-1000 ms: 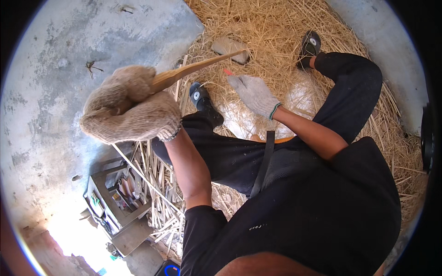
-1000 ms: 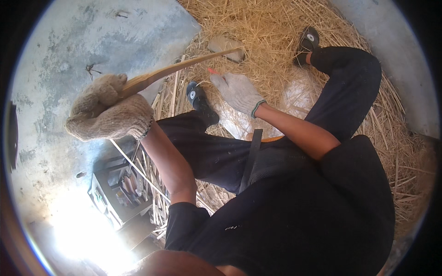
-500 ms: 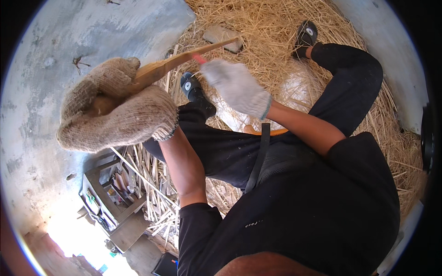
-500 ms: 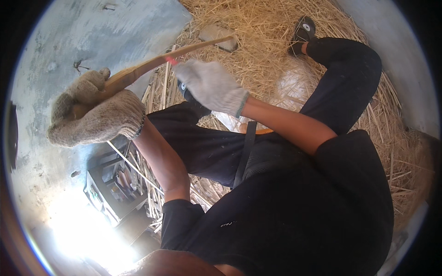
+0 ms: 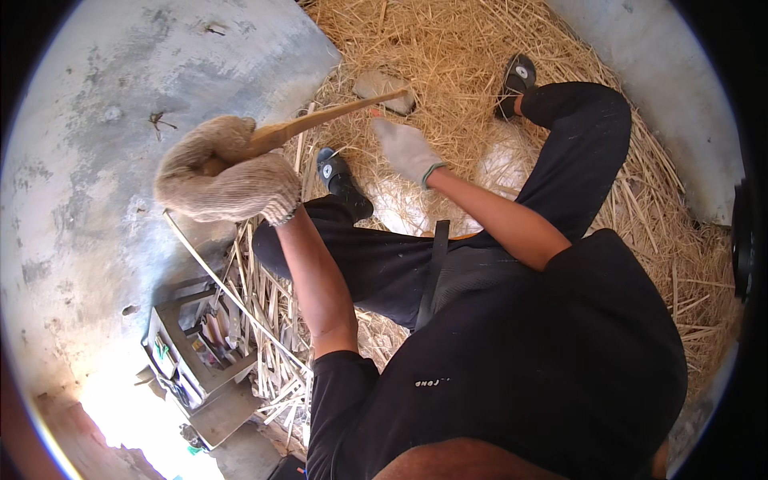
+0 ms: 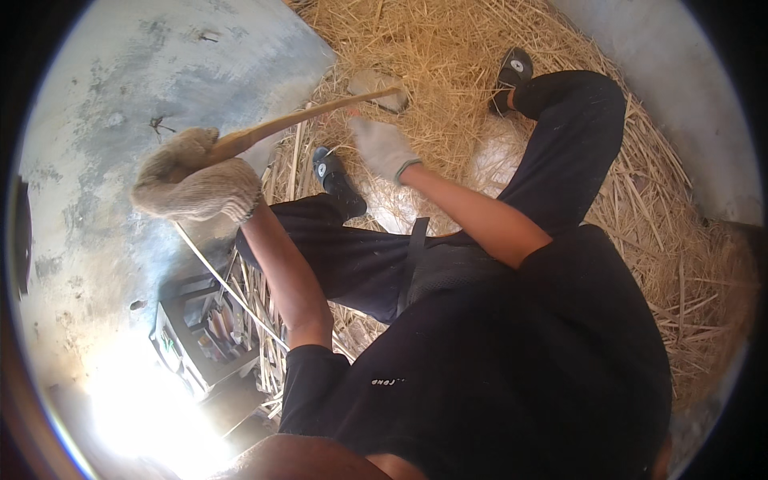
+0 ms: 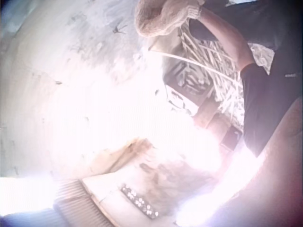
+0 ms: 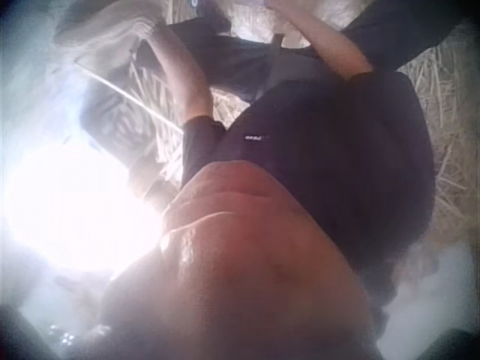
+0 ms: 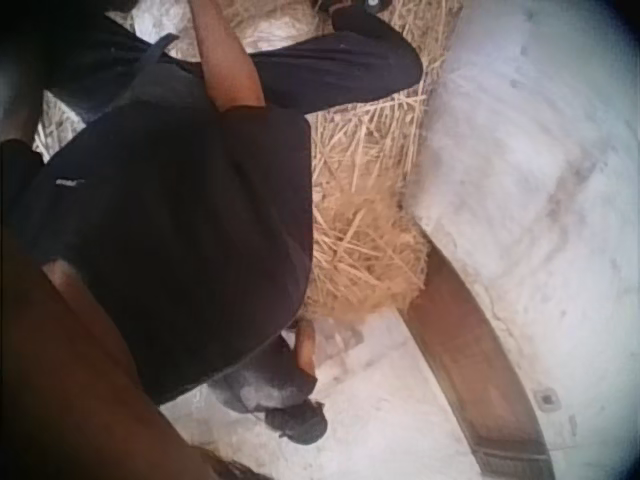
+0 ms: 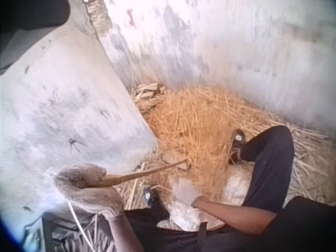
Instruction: The person saws a piece of wood held by hand using a hand saw, then uses a small knife to scrape the surface of the wood.
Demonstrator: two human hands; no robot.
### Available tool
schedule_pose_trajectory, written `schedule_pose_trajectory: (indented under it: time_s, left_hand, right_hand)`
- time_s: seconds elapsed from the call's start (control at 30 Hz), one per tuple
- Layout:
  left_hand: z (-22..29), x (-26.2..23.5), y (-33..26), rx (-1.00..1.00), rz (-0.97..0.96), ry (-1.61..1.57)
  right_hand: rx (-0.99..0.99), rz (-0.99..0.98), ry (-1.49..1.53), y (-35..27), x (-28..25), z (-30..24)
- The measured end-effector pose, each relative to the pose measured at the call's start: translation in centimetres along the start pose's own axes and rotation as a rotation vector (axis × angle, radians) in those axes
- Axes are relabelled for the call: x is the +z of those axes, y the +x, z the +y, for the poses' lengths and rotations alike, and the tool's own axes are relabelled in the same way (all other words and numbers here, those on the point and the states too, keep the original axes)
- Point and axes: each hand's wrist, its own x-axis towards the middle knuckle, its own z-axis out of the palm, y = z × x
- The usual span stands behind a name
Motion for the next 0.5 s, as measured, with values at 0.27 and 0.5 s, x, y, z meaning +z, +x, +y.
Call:
schedule_pose_trajectory:
  time_s: [0.27,0.5]
  left_hand:
    - [3.4,2.8,-4.1,-0.068,0.055,-0.024]
    - [4.3,5.0,-5.6,-0.062,0.029,0.057]
  right_hand:
    - [-0.038,0.038,0.127,-2.2,-5.8,-0.1]
    - [-0.064,-0.138,0.252,-4.2,-6.0,-3.0]
